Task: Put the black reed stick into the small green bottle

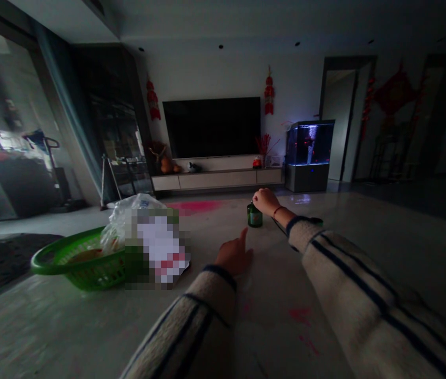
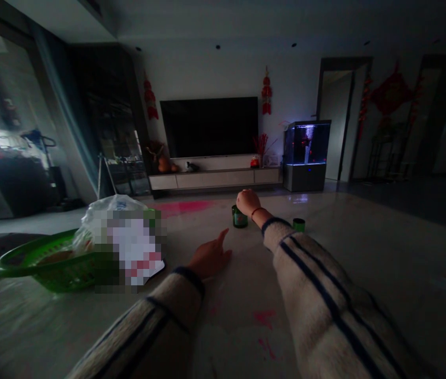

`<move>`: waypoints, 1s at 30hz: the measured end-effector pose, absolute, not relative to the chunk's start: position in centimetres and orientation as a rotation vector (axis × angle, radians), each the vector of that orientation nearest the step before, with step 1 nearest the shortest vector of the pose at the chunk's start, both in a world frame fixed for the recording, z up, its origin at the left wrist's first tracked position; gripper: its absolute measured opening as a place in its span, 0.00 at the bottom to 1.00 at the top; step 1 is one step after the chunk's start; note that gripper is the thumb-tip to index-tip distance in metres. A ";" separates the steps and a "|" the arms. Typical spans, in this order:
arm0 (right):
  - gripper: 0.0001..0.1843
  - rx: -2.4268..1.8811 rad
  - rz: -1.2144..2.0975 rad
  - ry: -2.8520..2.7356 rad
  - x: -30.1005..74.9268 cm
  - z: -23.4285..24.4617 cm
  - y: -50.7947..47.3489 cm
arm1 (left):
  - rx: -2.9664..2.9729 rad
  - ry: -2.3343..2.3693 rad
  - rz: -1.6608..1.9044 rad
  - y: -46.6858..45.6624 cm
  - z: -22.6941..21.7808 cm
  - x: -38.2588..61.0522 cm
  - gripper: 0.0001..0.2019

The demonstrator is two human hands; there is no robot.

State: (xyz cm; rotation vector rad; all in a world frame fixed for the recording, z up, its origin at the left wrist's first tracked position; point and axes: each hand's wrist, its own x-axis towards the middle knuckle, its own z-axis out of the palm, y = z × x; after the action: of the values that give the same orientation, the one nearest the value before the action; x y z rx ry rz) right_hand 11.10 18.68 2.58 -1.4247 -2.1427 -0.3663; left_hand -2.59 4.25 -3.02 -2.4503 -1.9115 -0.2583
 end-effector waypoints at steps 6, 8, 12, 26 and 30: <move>0.13 -1.480 -0.264 -2.155 10.8 3.2 19.2 | -2.455 -1.904 -0.240 3.9 -2.7 -2.4 0.32; 0.12 -1.510 -0.228 -2.170 10.7 3.5 19.5 | -2.453 -1.902 -0.231 3.8 -2.6 -2.3 0.32; 0.12 -1.553 -0.136 -2.206 10.5 4.1 20.1 | -2.441 -1.919 -0.200 3.6 -2.4 -2.1 0.31; 0.09 -1.419 -0.079 -2.347 10.4 5.0 21.1 | -2.451 -1.919 -0.260 4.0 -2.7 -2.4 0.31; 0.11 -1.372 -0.151 -2.301 10.9 5.3 21.1 | -2.458 -1.904 -0.259 4.1 -2.8 -2.4 0.30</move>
State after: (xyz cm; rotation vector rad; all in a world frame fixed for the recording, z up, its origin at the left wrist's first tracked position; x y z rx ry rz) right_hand 10.91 21.06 5.32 -1.3719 -2.3014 -0.1514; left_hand -2.41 4.09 -2.78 -2.4583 -1.9041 -0.2590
